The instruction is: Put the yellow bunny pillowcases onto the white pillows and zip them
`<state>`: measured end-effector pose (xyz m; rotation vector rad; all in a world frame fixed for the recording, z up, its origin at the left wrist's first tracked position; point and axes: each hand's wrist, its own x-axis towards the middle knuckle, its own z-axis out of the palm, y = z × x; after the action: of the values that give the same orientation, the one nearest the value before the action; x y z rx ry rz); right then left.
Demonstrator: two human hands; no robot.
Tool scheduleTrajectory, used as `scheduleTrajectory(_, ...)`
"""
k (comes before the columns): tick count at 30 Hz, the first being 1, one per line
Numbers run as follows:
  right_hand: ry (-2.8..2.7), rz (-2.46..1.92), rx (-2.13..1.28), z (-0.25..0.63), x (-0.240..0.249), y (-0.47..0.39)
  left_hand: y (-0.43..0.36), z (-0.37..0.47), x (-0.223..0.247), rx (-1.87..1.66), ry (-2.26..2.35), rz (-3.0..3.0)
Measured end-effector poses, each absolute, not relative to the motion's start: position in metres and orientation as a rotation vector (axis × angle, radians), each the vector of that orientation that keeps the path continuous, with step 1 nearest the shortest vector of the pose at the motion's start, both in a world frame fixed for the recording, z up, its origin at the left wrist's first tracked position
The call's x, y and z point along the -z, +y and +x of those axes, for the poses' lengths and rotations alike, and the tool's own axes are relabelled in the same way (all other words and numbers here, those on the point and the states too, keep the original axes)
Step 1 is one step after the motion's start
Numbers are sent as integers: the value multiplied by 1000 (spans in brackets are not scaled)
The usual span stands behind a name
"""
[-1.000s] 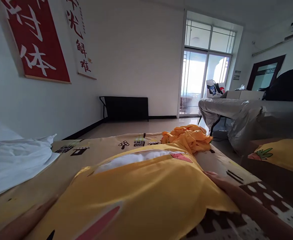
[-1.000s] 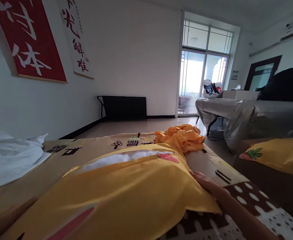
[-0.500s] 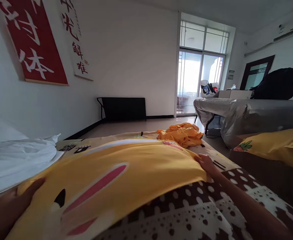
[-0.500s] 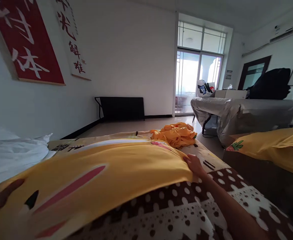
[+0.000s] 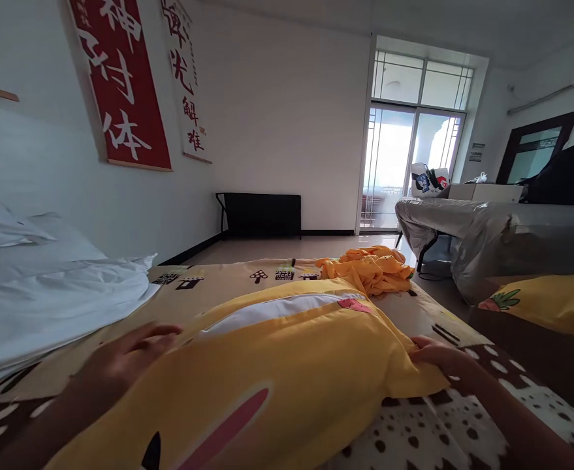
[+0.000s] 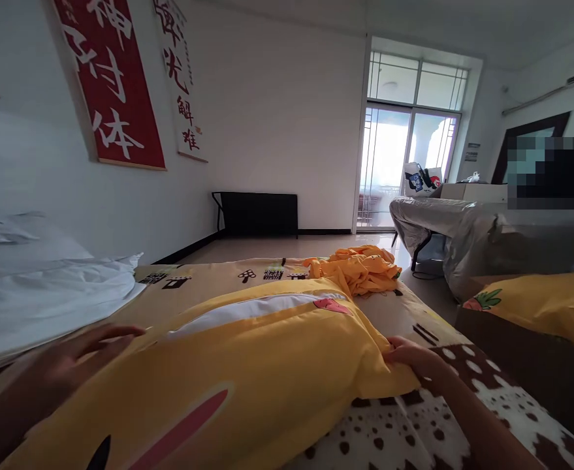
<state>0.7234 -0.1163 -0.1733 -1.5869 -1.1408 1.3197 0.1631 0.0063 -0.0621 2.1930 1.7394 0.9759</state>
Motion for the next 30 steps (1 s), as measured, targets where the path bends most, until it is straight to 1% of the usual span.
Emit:
scheduleTrajectory(2, -1218, -1669, -1168, 721, 175, -114, -8, 215, 47, -804, 1429, 2360)
scheduleTrajectory(4, -1352, -1905, -874, 720, 172, -111, -10, 255, 49, -717, 1134, 2516)
scheduleTrajectory(6, -1478, -2122, -530, 718, 165, -108, -3, 279, 63, -688, 1051, 2546)
scheduleTrajectory(8, -1555, -2200, -273, 708, 153, -102, 9, 291, 81, -687, 1072, 2554)
scheduleTrajectory(11, -1717, -2037, -95, 666, 128, -84, 22, 294, 96, -705, 1118, 2572)
scheduleTrajectory(12, -1822, -1917, -41, 646, 120, -77, 24, 293, 96, -700, 1131, 2579)
scheduleTrajectory(14, -2107, -1533, 105, 601, 106, -61, 23, 286, 90, -650, 1162, 2636)
scheduleTrajectory(16, -2257, -1302, 199, 562, 100, -46, 18, 275, 82, -580, 1226, 2723)
scheduleTrajectory(18, -2313, -1250, 246, 536, 104, -33, 13, 259, 80, -548, 1298, 2763)
scheduleTrajectory(20, -2303, -1272, 270, 529, 113, -21, 9, 243, 85, -549, 1339, 2730)
scheduleTrajectory(24, -2170, -1446, 336, 562, 126, -7, 13, 225, 100, -630, 1383, 2571)
scheduleTrajectory(28, -2176, -1580, 346, 610, 125, -11, 30, 238, 96, -869, 1434, 2431)
scheduleTrajectory(30, -2186, -1577, 368, 621, 126, -16, 36, 246, 93, -905, 1433, 2431)
